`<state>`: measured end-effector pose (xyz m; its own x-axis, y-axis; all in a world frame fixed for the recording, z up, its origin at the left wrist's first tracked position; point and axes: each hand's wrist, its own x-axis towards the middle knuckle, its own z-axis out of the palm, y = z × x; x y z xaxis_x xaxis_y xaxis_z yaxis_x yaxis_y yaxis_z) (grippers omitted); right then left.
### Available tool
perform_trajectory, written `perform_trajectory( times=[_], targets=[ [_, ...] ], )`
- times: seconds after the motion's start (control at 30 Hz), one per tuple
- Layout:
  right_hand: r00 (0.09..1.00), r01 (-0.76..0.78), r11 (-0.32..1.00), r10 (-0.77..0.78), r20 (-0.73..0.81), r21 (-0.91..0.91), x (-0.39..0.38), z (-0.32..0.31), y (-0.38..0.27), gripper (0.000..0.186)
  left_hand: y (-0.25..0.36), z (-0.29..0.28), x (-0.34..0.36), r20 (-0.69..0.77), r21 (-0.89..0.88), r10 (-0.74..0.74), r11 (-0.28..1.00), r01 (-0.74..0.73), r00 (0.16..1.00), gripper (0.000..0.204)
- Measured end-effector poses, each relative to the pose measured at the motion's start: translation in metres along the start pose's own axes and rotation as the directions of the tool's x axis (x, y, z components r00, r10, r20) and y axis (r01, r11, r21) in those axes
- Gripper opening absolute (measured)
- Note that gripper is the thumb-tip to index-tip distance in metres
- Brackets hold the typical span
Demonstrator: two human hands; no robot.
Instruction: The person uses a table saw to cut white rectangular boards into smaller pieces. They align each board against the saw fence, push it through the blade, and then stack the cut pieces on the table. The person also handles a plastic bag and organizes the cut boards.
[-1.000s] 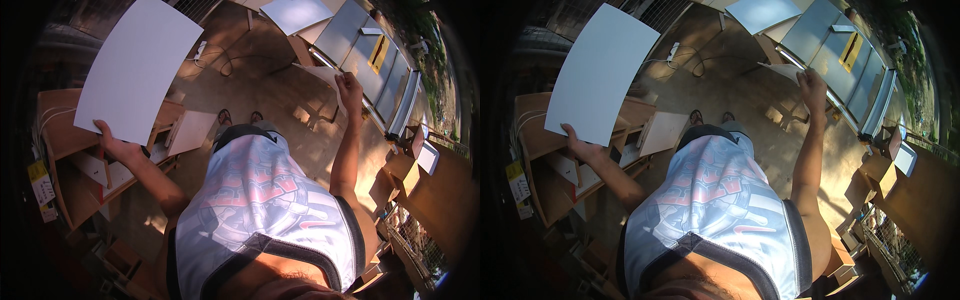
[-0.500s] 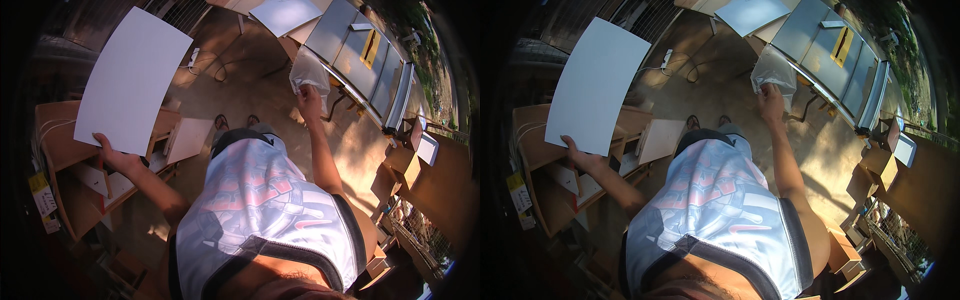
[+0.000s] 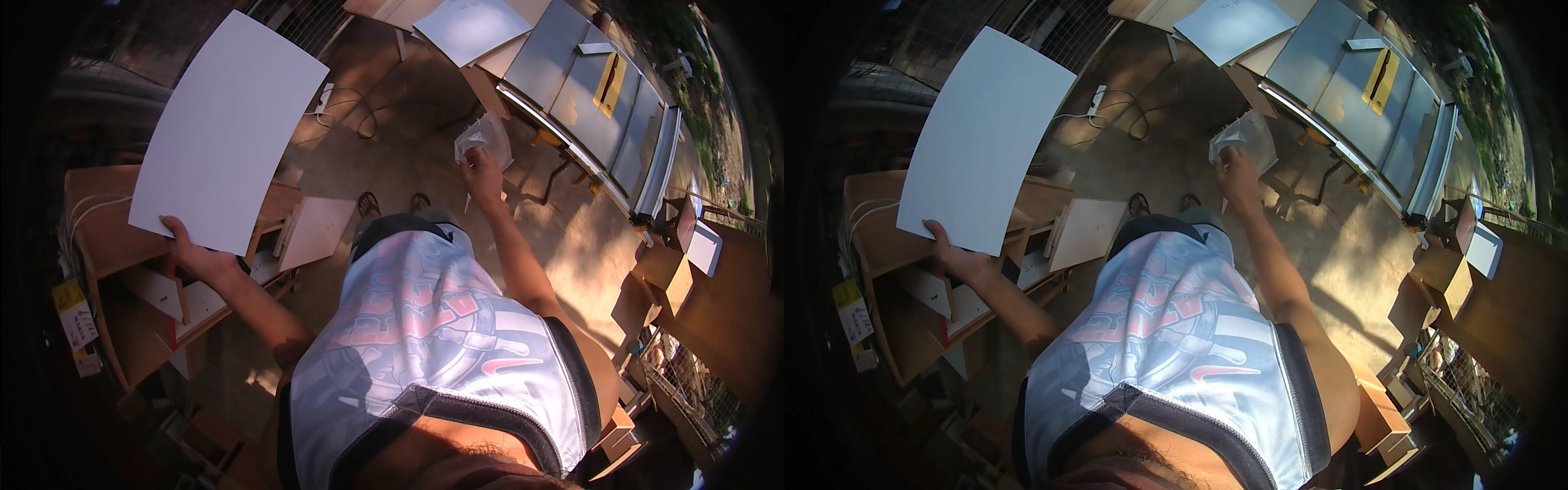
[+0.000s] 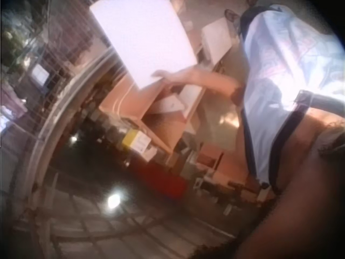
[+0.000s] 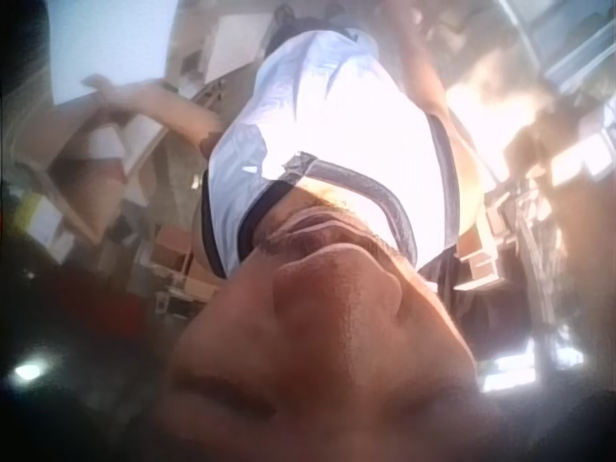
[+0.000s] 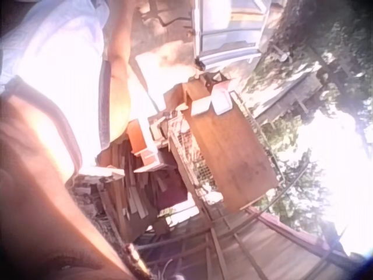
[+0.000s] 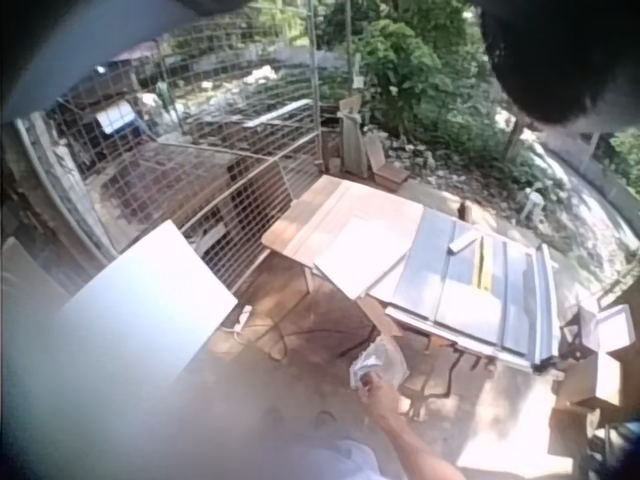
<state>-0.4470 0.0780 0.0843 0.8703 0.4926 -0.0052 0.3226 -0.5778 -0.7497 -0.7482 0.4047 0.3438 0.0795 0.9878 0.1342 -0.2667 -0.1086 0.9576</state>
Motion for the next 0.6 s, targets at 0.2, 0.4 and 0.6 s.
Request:
perform_trajectory(
  times=[0.2,0.4,0.6],
  targets=[
    [0.966,0.102,0.988,-0.07,0.248,-0.119,0.003,0.062,0.042,0.041,0.009,0.013,-0.01,0.051,-0.051,-0.037,0.998,0.04,0.998,0.063],
    [0.922,0.133,0.99,-0.104,0.374,-0.053,0.029,0.07,0.013,0.043,0.014,0.016,-0.01,-0.011,-0.066,-0.014,0.998,0.013,1.0,0.055],
    [0.969,0.154,0.973,-0.182,0.166,0.171,0.065,0.052,-0.053,0.039,0.015,0.025,-0.017,0.023,-0.142,-0.106,0.984,0.108,0.994,0.051]
  ],
)
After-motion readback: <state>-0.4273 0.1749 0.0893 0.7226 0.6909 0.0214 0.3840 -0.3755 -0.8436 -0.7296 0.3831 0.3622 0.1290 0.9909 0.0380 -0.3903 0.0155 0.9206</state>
